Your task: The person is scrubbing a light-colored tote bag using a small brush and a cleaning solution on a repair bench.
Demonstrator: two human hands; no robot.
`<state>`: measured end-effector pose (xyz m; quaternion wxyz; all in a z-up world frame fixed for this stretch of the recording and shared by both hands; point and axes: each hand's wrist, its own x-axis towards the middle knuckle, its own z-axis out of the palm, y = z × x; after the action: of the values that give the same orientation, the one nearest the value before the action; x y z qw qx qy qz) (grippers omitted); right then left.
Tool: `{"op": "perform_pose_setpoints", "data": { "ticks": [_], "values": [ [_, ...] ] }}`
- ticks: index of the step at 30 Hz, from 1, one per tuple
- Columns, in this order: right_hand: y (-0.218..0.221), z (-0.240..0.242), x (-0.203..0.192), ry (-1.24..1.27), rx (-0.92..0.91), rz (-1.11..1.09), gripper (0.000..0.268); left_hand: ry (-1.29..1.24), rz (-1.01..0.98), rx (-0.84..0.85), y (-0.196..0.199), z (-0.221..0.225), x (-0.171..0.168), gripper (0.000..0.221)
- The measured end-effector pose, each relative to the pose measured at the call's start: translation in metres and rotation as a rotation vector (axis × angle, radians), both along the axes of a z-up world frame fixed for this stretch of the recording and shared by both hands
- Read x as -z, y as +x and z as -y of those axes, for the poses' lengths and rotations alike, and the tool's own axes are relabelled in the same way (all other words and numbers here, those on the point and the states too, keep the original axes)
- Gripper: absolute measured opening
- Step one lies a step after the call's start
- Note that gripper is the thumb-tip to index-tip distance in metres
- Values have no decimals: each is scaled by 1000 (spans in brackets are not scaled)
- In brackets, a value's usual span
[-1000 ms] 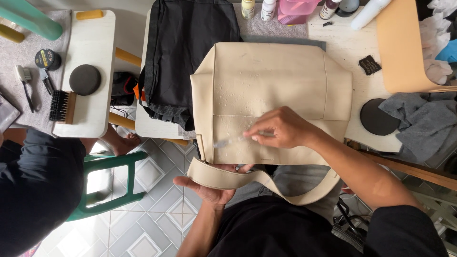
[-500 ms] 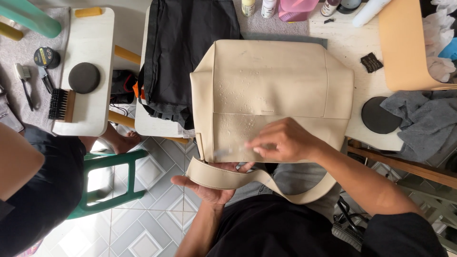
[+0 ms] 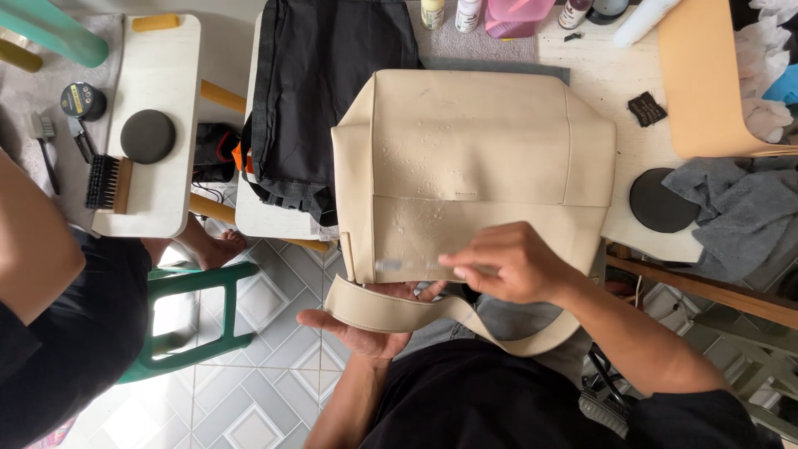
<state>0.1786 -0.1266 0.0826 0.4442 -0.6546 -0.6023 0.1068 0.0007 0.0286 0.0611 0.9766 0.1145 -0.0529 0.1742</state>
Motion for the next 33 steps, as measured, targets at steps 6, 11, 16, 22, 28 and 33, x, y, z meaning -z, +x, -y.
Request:
{"op": "perform_pose_setpoints", "data": {
  "ticks": [6,11,16,22,28,33],
  "values": [
    [8,-1,-12,-34,202,135,23,9,-12,-7,-12,8,41,127],
    [4,7,-6,-61,75,54,21,9,-25,-9,-19,10,61,127],
    [-3,13,1,-45,32,47,17,12,-4,-22,-9,4,43,125],
    [0,20,10,-62,204,129,21,-2,-37,-14,-6,3,27,126],
    [-1,25,2,-57,238,154,23,3,-41,-8,1,3,0,123],
    [-2,33,18,-12,303,201,19,-18,-50,-17,-12,4,61,125]
  ]
}}
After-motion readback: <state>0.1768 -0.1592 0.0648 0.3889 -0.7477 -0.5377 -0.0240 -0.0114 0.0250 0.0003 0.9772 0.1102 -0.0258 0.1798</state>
